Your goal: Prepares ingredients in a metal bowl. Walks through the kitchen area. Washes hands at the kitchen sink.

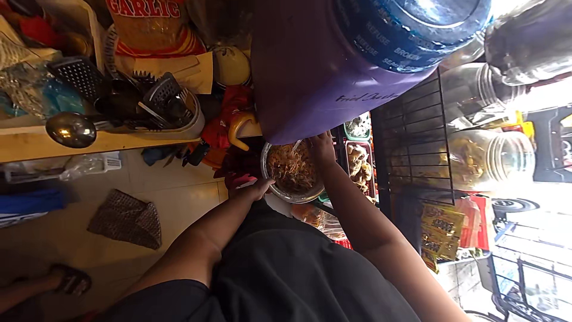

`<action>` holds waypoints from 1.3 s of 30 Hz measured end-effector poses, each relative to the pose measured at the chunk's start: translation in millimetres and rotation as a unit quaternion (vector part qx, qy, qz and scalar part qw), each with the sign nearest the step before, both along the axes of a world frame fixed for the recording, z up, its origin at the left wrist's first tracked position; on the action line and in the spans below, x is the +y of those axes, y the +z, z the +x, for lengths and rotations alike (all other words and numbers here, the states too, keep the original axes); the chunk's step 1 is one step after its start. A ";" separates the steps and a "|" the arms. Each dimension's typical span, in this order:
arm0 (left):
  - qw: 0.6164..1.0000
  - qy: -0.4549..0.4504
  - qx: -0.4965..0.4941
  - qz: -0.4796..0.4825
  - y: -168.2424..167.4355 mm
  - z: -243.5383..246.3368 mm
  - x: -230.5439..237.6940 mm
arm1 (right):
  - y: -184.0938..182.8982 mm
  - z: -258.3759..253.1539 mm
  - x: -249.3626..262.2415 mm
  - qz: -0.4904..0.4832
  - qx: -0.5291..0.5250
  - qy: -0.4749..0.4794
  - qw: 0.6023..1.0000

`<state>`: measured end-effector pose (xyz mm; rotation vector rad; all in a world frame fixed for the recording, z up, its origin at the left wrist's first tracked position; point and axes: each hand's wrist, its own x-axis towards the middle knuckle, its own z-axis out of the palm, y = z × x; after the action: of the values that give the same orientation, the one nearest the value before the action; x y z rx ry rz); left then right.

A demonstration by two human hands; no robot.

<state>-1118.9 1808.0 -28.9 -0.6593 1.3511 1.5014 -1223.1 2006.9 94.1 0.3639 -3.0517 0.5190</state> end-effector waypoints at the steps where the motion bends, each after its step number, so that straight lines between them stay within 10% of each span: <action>1: 1.000 0.001 0.000 -0.003 2.2 1.0 -0.4 | 0.0 0.6 -0.1 -0.004 0.001 -0.001 1.000; 14: 1.000 0.025 0.002 -0.013 2.0 5.6 -16.2 | 6.8 -2.9 -13.3 -0.120 -0.090 -0.164 0.975; 16: 0.999 0.027 0.003 -0.017 4.8 4.2 -18.2 | 7.9 -9.4 -23.6 -0.282 -0.162 -0.305 0.895; 21: 0.999 0.017 0.017 -0.023 -0.8 4.7 -25.5 | 3.1 -16.9 -24.2 -0.679 -0.299 -0.431 0.514; 24: 0.999 -0.010 0.014 -0.031 -0.5 4.1 -30.7 | 2.2 -19.3 -25.6 -0.732 -0.286 -0.453 0.420; 27: 0.997 -0.061 0.013 -0.035 1.1 1.8 -36.2 | 5.0 -9.4 -18.3 -0.686 -0.324 -0.420 0.498; 32: 0.982 -0.183 0.036 -0.040 5.4 -3.1 -46.3 | -6.0 37.1 27.5 -0.137 -0.364 -0.292 0.874; 35: 0.962 -0.265 0.051 -0.024 18.1 -8.0 -48.4 | -30.1 100.6 63.3 0.115 -0.349 -0.254 0.895; 39: 0.929 -0.368 0.043 -0.009 40.9 -17.1 -43.0 | -13.4 199.8 62.9 0.100 -0.433 -0.366 0.818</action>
<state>-1136.0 1765.0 11.9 -0.0560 1.4570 0.9103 -1023.3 2069.8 80.7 -1.3934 -3.6136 0.3522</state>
